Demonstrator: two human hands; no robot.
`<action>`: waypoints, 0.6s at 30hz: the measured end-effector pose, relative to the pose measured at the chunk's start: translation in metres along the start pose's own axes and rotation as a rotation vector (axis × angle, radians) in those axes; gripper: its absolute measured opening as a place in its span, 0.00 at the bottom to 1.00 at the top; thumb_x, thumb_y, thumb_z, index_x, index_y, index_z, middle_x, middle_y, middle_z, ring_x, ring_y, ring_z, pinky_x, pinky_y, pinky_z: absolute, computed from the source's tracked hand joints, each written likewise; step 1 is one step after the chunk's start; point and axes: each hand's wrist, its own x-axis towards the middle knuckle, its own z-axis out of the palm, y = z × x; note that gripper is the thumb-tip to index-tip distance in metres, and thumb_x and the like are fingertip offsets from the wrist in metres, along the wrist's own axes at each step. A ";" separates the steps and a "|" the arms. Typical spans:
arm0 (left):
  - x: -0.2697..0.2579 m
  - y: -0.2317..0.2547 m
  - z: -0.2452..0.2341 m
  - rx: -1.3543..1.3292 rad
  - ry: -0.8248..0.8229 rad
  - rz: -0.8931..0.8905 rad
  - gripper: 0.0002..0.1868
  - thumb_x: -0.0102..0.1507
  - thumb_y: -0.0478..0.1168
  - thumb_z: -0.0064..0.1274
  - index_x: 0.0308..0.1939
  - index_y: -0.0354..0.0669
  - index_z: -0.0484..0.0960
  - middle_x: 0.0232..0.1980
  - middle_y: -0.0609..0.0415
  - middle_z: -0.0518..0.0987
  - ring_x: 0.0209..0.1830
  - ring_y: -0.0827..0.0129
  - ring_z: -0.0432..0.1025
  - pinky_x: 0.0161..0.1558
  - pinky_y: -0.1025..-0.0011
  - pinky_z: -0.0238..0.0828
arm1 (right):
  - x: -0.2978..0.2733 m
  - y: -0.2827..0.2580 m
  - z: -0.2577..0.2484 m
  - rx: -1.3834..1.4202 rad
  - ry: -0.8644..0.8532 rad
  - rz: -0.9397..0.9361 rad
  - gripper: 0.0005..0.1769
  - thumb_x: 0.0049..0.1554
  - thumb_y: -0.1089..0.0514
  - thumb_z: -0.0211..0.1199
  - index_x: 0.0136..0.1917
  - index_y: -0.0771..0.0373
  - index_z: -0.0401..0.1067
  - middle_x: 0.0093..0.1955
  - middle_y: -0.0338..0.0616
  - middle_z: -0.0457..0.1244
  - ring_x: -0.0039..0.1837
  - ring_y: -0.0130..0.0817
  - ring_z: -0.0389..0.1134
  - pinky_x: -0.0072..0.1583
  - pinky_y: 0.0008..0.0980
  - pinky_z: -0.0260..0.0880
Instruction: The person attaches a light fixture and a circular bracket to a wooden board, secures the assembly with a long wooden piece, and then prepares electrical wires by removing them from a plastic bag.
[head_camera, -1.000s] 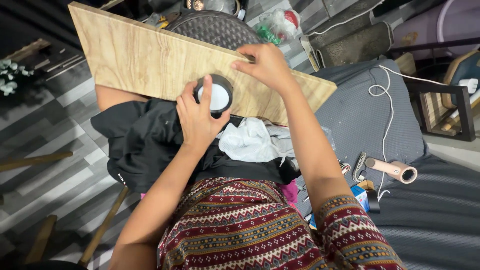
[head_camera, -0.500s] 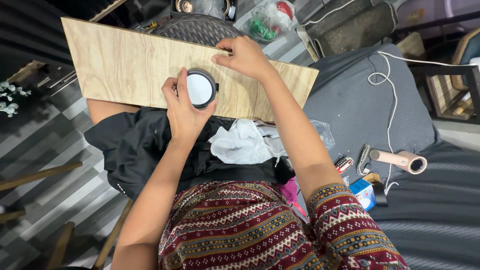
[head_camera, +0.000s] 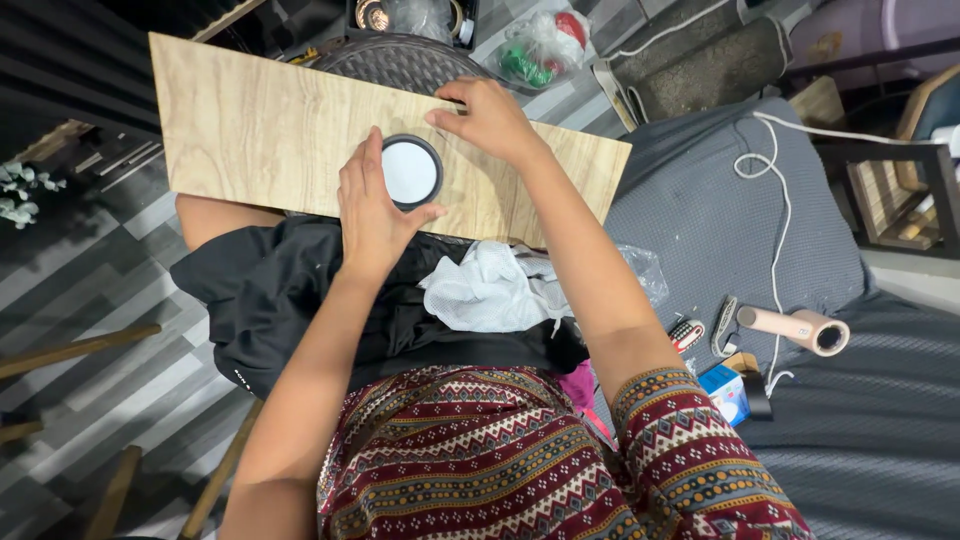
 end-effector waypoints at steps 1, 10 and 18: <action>0.001 -0.005 -0.004 -0.045 -0.027 0.024 0.68 0.44 0.49 0.80 0.78 0.36 0.50 0.74 0.39 0.61 0.70 0.42 0.59 0.69 0.51 0.58 | 0.000 0.001 0.001 -0.002 0.040 -0.104 0.25 0.56 0.43 0.71 0.55 0.66 0.79 0.51 0.52 0.70 0.52 0.50 0.71 0.52 0.43 0.71; 0.003 -0.026 -0.015 -0.057 -0.101 0.121 0.59 0.45 0.37 0.76 0.76 0.40 0.57 0.74 0.41 0.64 0.72 0.44 0.60 0.70 0.53 0.57 | -0.007 -0.006 -0.002 -0.017 0.030 -0.081 0.23 0.59 0.47 0.71 0.59 0.66 0.77 0.53 0.49 0.69 0.54 0.48 0.72 0.53 0.39 0.71; 0.015 -0.030 -0.019 -0.158 -0.100 0.065 0.55 0.47 0.44 0.76 0.72 0.39 0.60 0.70 0.43 0.68 0.69 0.46 0.60 0.68 0.53 0.57 | -0.004 -0.007 0.004 0.032 0.015 -0.008 0.24 0.58 0.48 0.71 0.61 0.66 0.76 0.53 0.48 0.68 0.54 0.44 0.72 0.52 0.37 0.72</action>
